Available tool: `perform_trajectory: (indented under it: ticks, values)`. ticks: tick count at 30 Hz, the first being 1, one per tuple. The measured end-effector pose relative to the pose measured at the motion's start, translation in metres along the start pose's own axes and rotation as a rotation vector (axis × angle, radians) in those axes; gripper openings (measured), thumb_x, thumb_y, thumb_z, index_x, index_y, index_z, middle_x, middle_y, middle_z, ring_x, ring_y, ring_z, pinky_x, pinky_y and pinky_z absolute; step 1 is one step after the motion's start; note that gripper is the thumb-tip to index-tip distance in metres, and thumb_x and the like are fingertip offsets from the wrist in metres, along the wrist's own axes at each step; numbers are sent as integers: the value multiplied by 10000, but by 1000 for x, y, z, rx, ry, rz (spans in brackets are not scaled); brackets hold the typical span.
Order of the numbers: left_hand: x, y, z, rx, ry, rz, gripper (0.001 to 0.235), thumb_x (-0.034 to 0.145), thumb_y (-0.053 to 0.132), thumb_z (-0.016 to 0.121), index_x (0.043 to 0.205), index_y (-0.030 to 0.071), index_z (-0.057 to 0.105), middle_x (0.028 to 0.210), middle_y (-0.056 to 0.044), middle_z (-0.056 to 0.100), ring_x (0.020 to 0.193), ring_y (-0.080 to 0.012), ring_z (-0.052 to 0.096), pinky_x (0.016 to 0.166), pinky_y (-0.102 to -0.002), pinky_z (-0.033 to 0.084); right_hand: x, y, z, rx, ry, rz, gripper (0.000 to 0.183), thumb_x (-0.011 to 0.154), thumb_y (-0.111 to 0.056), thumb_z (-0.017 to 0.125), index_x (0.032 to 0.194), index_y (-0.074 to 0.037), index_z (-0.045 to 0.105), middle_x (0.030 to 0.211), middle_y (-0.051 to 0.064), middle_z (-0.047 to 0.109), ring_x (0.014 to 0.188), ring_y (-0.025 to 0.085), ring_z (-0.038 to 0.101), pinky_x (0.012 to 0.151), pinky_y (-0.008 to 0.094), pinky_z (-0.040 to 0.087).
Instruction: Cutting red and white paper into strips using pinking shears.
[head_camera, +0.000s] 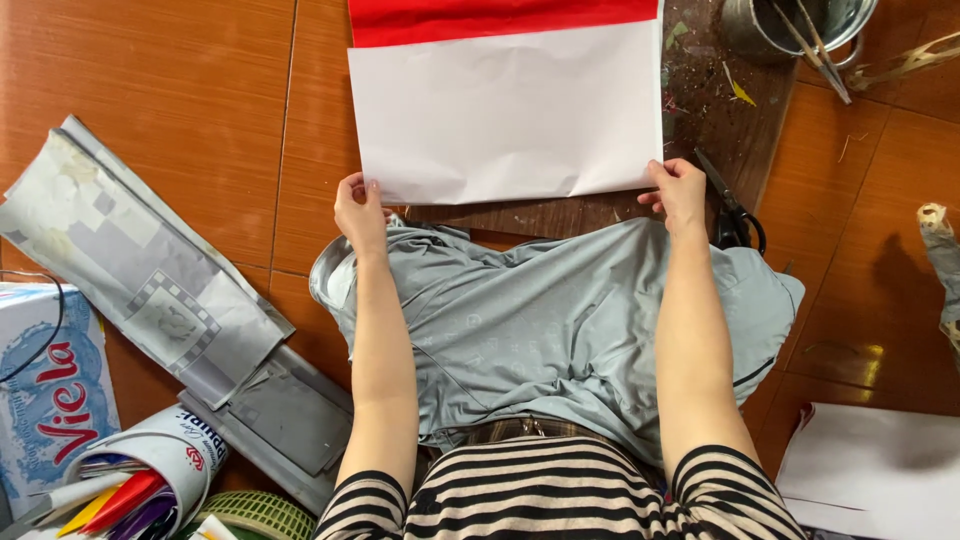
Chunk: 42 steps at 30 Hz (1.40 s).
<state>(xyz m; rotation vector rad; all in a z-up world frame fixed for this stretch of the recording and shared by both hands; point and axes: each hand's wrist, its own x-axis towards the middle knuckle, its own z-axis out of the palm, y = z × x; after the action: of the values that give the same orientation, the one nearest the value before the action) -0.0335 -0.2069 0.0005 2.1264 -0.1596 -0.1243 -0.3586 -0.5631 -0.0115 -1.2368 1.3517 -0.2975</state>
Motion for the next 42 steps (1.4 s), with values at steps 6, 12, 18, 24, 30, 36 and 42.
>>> perform_trajectory:
  ticks: [6,12,18,24,30,36,42]
  values:
    - [9,-10,6,-438,-271,-559,143,995,164,608,1061,52,548,839,-135,689,585,-202,688,502,-318,568,19,30,-11,123,-62,84,202,1005,-227,714,982,-34,657,859,63,705,629,145,687,511,247,493]
    - [26,-41,28,-539,-324,-425,181,1026,128,623,997,-47,585,828,-130,702,646,-203,740,554,-308,622,40,47,-22,422,-90,-10,144,999,-142,719,965,-23,645,896,79,714,765,178,707,683,296,586]
    - [28,-55,37,-312,-278,-435,206,969,119,697,968,-60,594,777,-116,698,578,-194,693,492,-308,572,36,47,-23,206,-77,-73,146,1002,-128,707,923,-23,646,865,62,707,720,150,703,642,285,562]
    - [25,-63,39,79,-197,-323,241,900,177,778,909,-39,671,766,-112,715,590,-201,674,533,-347,532,28,46,-13,-136,72,-220,154,986,-126,730,890,-29,659,792,17,692,660,99,662,566,261,480]
    - [26,-86,49,354,-126,-95,308,864,254,817,903,-22,686,837,-186,727,759,-345,692,711,-448,534,22,45,-6,-265,154,-338,193,957,-146,734,876,-1,636,752,60,682,649,127,681,589,299,519]
    - [20,-60,48,401,-126,-110,292,923,271,754,961,2,646,913,-205,717,844,-413,670,757,-489,516,26,52,-4,-438,258,-433,238,917,-188,743,857,13,631,768,145,703,702,257,697,701,389,545]
    - [22,-76,54,512,-137,-71,277,973,311,690,983,41,629,896,-189,722,873,-422,660,799,-524,482,23,53,0,-478,289,-459,251,916,-186,737,859,18,602,822,182,686,769,341,662,742,442,523]
